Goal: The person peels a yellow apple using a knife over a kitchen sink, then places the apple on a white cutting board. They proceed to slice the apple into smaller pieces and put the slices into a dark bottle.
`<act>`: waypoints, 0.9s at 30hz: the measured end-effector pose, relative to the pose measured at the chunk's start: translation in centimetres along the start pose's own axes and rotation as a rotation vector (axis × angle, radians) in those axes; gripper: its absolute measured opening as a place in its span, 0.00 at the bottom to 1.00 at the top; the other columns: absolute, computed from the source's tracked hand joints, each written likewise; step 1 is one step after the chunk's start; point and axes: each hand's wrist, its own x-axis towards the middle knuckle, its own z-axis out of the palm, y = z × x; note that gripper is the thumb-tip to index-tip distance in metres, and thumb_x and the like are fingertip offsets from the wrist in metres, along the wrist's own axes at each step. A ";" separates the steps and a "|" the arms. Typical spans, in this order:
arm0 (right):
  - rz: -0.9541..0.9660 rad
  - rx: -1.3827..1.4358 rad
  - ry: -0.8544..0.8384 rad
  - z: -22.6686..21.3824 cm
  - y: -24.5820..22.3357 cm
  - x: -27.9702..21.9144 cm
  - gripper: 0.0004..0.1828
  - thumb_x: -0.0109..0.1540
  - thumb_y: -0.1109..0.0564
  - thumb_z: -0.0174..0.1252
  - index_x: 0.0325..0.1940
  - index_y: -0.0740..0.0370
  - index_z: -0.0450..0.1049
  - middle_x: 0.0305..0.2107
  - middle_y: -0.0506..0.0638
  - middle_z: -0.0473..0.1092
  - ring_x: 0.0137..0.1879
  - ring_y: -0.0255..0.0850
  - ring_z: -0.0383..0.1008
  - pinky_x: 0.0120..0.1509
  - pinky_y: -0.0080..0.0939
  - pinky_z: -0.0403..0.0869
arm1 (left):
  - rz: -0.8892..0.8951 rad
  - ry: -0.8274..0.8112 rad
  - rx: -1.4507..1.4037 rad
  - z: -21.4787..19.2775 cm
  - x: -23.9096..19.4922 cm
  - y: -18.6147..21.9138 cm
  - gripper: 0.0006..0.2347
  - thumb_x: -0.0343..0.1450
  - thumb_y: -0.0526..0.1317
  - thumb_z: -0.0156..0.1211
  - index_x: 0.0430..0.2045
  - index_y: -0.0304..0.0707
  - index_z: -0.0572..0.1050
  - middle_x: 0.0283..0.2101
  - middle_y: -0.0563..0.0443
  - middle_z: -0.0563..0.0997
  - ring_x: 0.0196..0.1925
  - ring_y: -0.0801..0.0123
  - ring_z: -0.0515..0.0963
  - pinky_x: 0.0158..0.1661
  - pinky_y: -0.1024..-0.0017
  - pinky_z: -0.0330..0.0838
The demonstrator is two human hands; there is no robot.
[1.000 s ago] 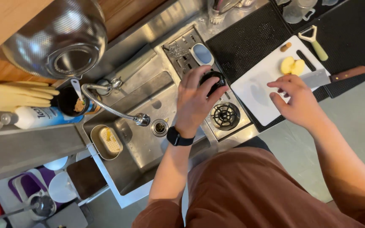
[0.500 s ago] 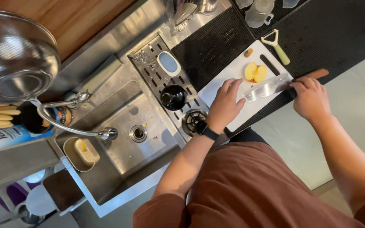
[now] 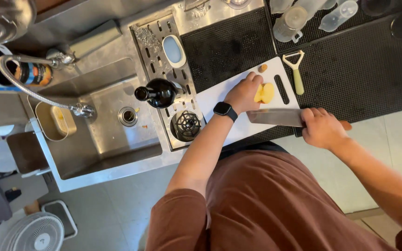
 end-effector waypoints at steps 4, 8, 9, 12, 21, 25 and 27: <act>0.064 0.240 -0.065 -2.3 -1.4 -2.3 0.18 0.60 0.47 0.54 0.47 0.60 0.61 0.28 0.61 0.75 0.36 0.63 0.77 0.40 0.64 0.73 | -0.116 0.198 -0.106 0.3 -4.0 -0.6 0.30 0.50 0.39 0.77 0.46 0.41 0.69 0.50 0.42 0.69 0.46 0.48 0.77 0.46 0.57 0.74; 0.139 0.406 -0.111 -4.9 -4.5 -3.0 0.22 0.69 0.45 0.47 0.61 0.61 0.64 0.33 0.65 0.77 0.41 0.66 0.78 0.45 0.64 0.74 | -0.357 0.480 -0.180 -0.2 -11.6 1.1 0.29 0.60 0.39 0.73 0.53 0.37 0.66 0.54 0.41 0.65 0.47 0.52 0.78 0.50 0.61 0.77; 0.172 0.455 -0.129 -5.4 -5.4 -2.9 0.21 0.71 0.47 0.43 0.61 0.63 0.66 0.32 0.65 0.77 0.41 0.65 0.77 0.46 0.63 0.72 | -0.412 0.531 -0.177 0.5 -13.4 1.0 0.29 0.61 0.40 0.73 0.55 0.37 0.65 0.55 0.41 0.64 0.44 0.53 0.79 0.45 0.62 0.81; 0.008 0.209 0.072 -3.1 -7.3 -1.8 0.18 0.72 0.49 0.47 0.50 0.69 0.71 0.18 0.61 0.72 0.24 0.62 0.74 0.29 0.61 0.71 | -0.465 0.606 -0.338 3.2 -14.7 1.7 0.28 0.63 0.38 0.72 0.57 0.38 0.68 0.56 0.41 0.63 0.46 0.56 0.80 0.53 0.69 0.80; -0.127 -0.004 0.022 -3.4 -13.9 0.2 0.15 0.71 0.49 0.43 0.56 0.57 0.67 0.23 0.53 0.75 0.29 0.53 0.81 0.33 0.51 0.79 | -0.446 0.820 -0.385 6.7 -14.0 3.1 0.33 0.60 0.40 0.79 0.59 0.29 0.69 0.57 0.36 0.69 0.48 0.48 0.84 0.48 0.71 0.84; -0.098 -0.009 -0.040 -2.3 -13.8 0.1 0.15 0.69 0.48 0.44 0.55 0.57 0.65 0.25 0.56 0.74 0.30 0.58 0.81 0.33 0.56 0.78 | -0.418 0.833 -0.324 7.8 -13.7 1.6 0.33 0.61 0.42 0.78 0.61 0.34 0.71 0.57 0.39 0.71 0.47 0.51 0.84 0.47 0.69 0.85; -0.087 0.007 -0.067 -3.8 -14.5 -0.2 0.15 0.71 0.51 0.42 0.57 0.60 0.65 0.28 0.58 0.75 0.32 0.59 0.82 0.35 0.57 0.79 | -0.416 0.812 -0.339 7.4 -13.9 1.8 0.32 0.63 0.41 0.77 0.62 0.35 0.70 0.58 0.40 0.71 0.48 0.51 0.84 0.49 0.71 0.85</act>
